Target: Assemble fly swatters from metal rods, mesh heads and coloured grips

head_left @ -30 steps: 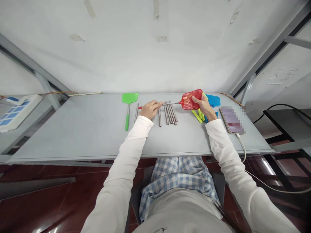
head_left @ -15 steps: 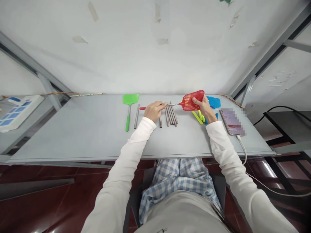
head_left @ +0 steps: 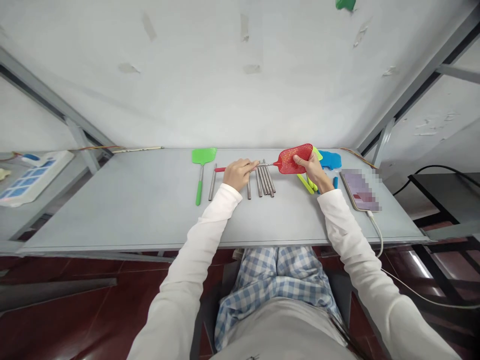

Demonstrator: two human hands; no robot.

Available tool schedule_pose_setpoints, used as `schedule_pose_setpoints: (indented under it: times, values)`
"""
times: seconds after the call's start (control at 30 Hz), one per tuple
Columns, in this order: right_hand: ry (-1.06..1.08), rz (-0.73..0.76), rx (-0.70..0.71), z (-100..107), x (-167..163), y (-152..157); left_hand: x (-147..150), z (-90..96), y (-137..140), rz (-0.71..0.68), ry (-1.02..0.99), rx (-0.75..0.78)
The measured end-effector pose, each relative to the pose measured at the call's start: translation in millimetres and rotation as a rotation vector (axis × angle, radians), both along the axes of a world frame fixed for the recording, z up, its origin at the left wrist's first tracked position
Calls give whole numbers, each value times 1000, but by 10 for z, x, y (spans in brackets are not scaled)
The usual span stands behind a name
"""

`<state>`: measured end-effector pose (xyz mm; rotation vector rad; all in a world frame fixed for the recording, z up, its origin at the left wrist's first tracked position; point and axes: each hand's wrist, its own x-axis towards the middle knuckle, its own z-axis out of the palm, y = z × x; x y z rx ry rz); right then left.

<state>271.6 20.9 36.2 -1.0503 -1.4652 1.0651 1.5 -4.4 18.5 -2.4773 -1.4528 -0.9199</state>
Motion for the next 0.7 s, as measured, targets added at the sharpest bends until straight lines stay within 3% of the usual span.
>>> schedule_pose_setpoints:
  times: [0.43,0.6,0.7]
  values:
    - [40,114,-18,40,-263,-53,-170,-59,-187,60,-40,4]
    - [-48,184,-38,4,-327,-83,-269,14,-382,58,-88,-130]
    - [-152,201,30,-45,-314,-25,-535,87,-426,77,-156,-226]
